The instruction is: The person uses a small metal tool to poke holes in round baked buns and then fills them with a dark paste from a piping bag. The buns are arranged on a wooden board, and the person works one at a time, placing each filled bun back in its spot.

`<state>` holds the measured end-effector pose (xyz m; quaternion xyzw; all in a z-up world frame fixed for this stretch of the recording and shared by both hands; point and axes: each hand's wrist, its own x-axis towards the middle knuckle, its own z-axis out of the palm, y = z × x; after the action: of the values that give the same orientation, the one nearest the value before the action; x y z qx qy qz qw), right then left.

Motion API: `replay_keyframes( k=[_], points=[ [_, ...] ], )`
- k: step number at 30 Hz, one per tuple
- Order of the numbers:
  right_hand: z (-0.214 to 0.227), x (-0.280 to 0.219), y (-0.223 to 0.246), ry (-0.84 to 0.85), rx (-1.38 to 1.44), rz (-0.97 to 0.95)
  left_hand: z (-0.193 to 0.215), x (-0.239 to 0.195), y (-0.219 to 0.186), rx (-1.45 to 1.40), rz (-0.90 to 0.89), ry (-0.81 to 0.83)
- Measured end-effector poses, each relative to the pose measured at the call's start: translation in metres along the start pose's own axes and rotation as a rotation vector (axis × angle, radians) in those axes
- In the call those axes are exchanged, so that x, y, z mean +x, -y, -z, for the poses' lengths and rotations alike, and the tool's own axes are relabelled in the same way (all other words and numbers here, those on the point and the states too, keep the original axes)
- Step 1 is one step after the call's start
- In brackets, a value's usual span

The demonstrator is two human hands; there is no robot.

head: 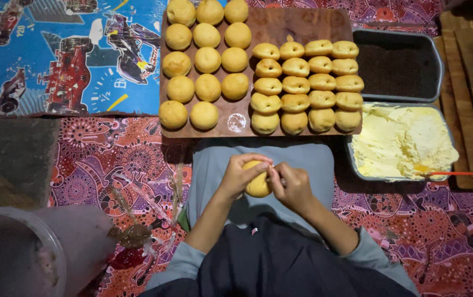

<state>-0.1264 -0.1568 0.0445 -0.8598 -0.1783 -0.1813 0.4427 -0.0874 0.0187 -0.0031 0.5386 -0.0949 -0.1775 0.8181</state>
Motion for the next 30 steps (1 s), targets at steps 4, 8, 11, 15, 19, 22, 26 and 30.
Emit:
replay_keyframes(
  k=[4, 8, 11, 15, 19, 22, 26, 30],
  points=[
    [0.011, 0.006, -0.015, -0.001, 0.088, -0.303, 0.000, 0.002, 0.010, -0.240, 0.026, -0.057],
    [-0.007, 0.001, -0.025, -0.037, 0.111, -0.266, -0.011, 0.008, 0.033, -0.271, 0.152, -0.215],
    [-0.023, 0.009, -0.043, -0.194, -0.188, 0.097, -0.019, 0.011, 0.053, -0.376, 0.116, -0.372],
    [-0.037, 0.017, -0.062, -0.181, -0.220, 0.170, -0.009, 0.019, 0.070, -0.322, 0.050, -0.494],
    [-0.048, 0.019, -0.069, 0.037, 0.170, -0.282, 0.021, 0.024, 0.070, -0.280, 0.116, -0.445],
    [-0.051, 0.012, -0.074, 0.172, 0.237, -0.340, 0.028, 0.023, 0.076, -0.304, 0.190, -0.339],
    [-0.062, 0.008, -0.083, -0.150, -0.219, 0.040, 0.016, 0.021, 0.082, -0.325, 0.085, -0.426],
    [-0.066, 0.019, -0.088, -0.172, -0.270, -0.042, 0.018, 0.027, 0.068, -0.096, 0.147, -0.232]
  ],
)
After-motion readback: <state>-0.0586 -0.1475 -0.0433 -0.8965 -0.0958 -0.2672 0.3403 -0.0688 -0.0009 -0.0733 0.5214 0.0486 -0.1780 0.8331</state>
